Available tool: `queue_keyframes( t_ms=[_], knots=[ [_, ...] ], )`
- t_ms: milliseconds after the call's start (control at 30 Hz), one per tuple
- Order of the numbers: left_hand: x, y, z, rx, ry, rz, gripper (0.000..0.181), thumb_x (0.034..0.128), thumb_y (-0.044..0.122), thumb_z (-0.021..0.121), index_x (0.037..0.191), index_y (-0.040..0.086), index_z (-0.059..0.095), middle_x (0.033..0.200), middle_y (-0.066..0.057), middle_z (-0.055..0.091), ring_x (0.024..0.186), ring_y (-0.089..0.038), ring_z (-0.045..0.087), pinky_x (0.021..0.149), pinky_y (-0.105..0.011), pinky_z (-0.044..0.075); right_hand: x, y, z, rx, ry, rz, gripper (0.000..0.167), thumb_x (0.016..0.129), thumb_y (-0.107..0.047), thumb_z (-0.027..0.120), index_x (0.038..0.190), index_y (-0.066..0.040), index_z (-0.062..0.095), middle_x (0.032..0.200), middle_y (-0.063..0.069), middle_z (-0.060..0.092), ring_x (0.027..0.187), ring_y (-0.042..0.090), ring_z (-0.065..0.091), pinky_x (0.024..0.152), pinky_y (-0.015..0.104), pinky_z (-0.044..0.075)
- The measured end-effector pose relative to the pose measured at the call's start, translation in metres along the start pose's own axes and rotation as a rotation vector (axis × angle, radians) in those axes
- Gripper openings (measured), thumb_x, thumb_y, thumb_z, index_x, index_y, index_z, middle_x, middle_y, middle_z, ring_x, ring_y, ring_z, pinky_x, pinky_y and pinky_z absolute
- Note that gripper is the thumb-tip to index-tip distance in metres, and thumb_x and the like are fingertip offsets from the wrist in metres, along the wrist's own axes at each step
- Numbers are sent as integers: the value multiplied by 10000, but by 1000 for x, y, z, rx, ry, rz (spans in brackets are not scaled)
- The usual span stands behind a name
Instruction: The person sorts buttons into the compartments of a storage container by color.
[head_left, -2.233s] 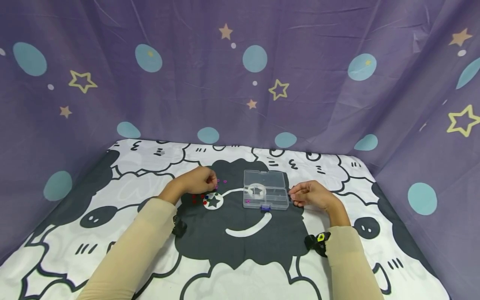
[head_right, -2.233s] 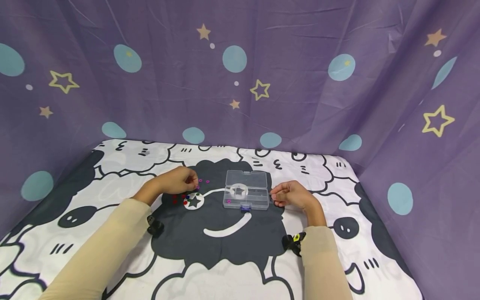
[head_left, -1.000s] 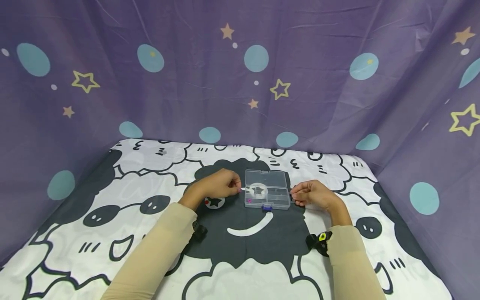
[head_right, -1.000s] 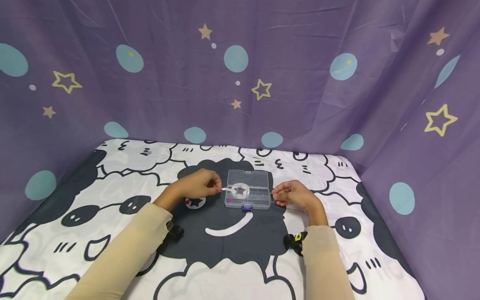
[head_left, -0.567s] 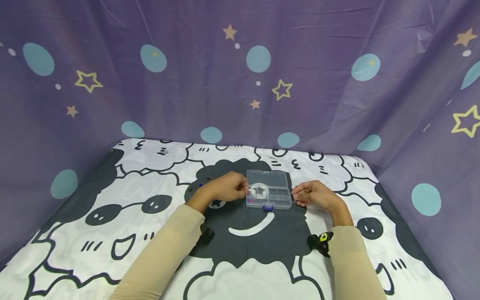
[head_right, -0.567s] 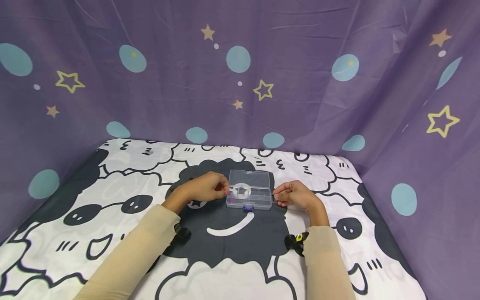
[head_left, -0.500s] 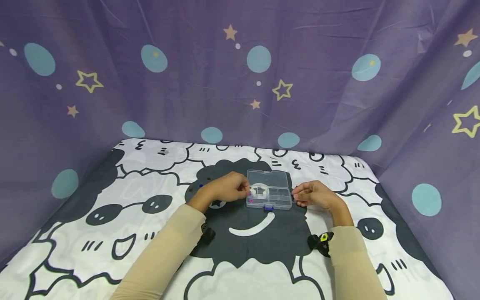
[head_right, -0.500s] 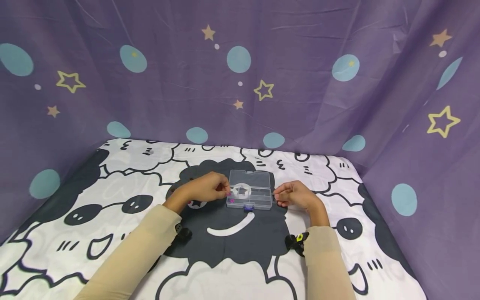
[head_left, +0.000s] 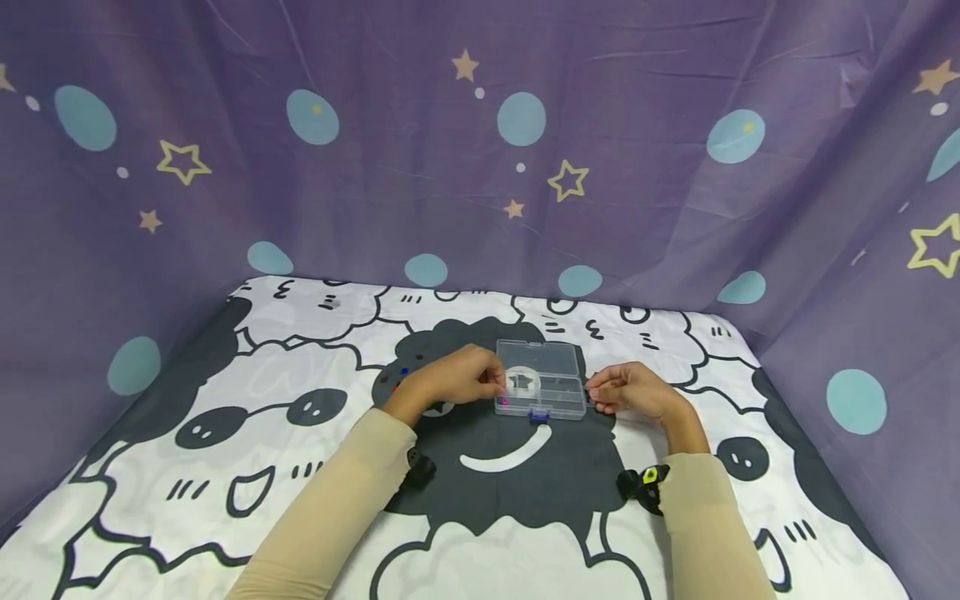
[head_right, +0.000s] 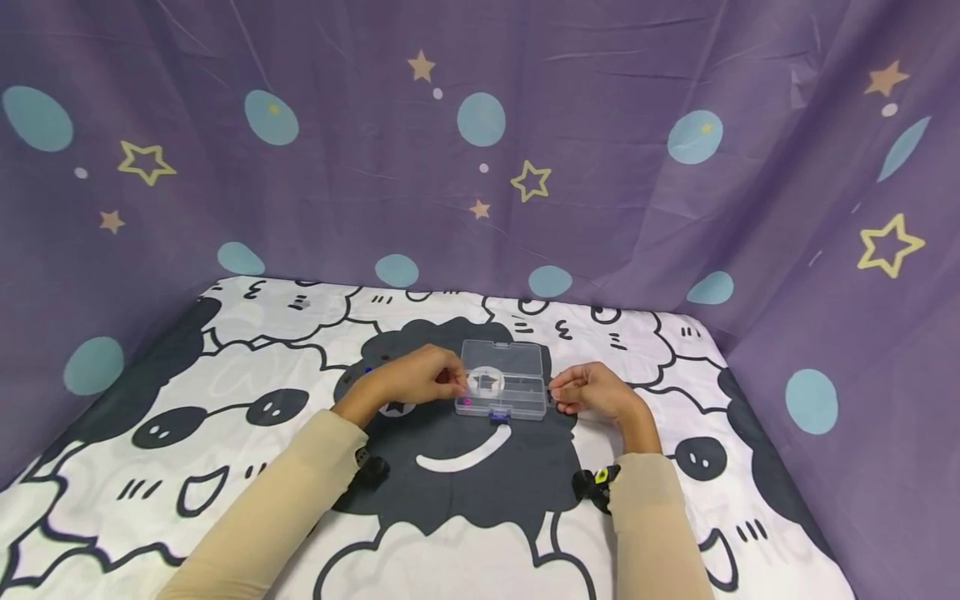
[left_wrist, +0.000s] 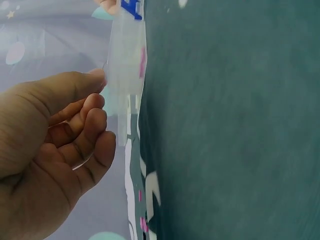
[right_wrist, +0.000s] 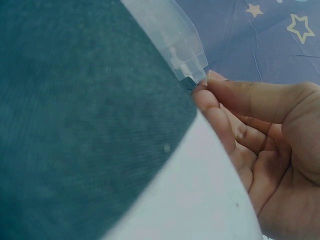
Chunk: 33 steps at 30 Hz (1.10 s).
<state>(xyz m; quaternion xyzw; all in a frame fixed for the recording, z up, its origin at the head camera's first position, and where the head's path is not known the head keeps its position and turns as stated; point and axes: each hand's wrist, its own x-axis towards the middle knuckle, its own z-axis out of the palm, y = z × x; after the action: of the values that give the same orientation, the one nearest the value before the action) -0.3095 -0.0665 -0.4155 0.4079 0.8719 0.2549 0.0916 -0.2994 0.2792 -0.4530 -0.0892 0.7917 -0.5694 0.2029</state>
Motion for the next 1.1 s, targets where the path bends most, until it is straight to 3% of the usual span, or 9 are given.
queue_keyframes(
  t_ms=[200, 400, 800, 1100],
  knots=[
    [-8, -10, -10, 26, 50, -53, 64, 987, 147, 692, 935, 141, 730, 810, 65, 650, 690, -77, 563, 662, -261, 492, -1, 0, 0, -8, 2, 2, 201, 950, 20, 681, 1121, 124, 661, 870, 55, 732, 743, 126, 685, 700, 279, 587],
    [-16, -22, -20, 49, 95, -91, 73, 984, 110, 685, 980, 69, 746, 833, 28, 666, 706, -90, 570, 689, -289, 505, -1, 0, -1, -7, 2, 2, 207, 950, 16, 683, 1124, 125, 659, 872, 58, 733, 744, 129, 682, 699, 280, 586],
    [-29, -45, -28, 103, 92, -138, 58, 959, 81, 699, 957, 52, 749, 890, -14, 713, 809, -126, 648, 782, -341, 549, 2, 2, 0, -20, 10, 9, 194, 947, -7, 699, 1111, 94, 681, 862, 67, 732, 744, 140, 683, 696, 289, 587],
    [-38, -54, -35, 125, 92, -134, 61, 911, 49, 728, 853, 66, 736, 787, 17, 683, 729, -105, 600, 748, -346, 529, 2, 2, -1, -11, 13, 19, 204, 950, -9, 698, 1122, 98, 676, 880, 76, 735, 750, 144, 688, 696, 295, 589]
  ],
)
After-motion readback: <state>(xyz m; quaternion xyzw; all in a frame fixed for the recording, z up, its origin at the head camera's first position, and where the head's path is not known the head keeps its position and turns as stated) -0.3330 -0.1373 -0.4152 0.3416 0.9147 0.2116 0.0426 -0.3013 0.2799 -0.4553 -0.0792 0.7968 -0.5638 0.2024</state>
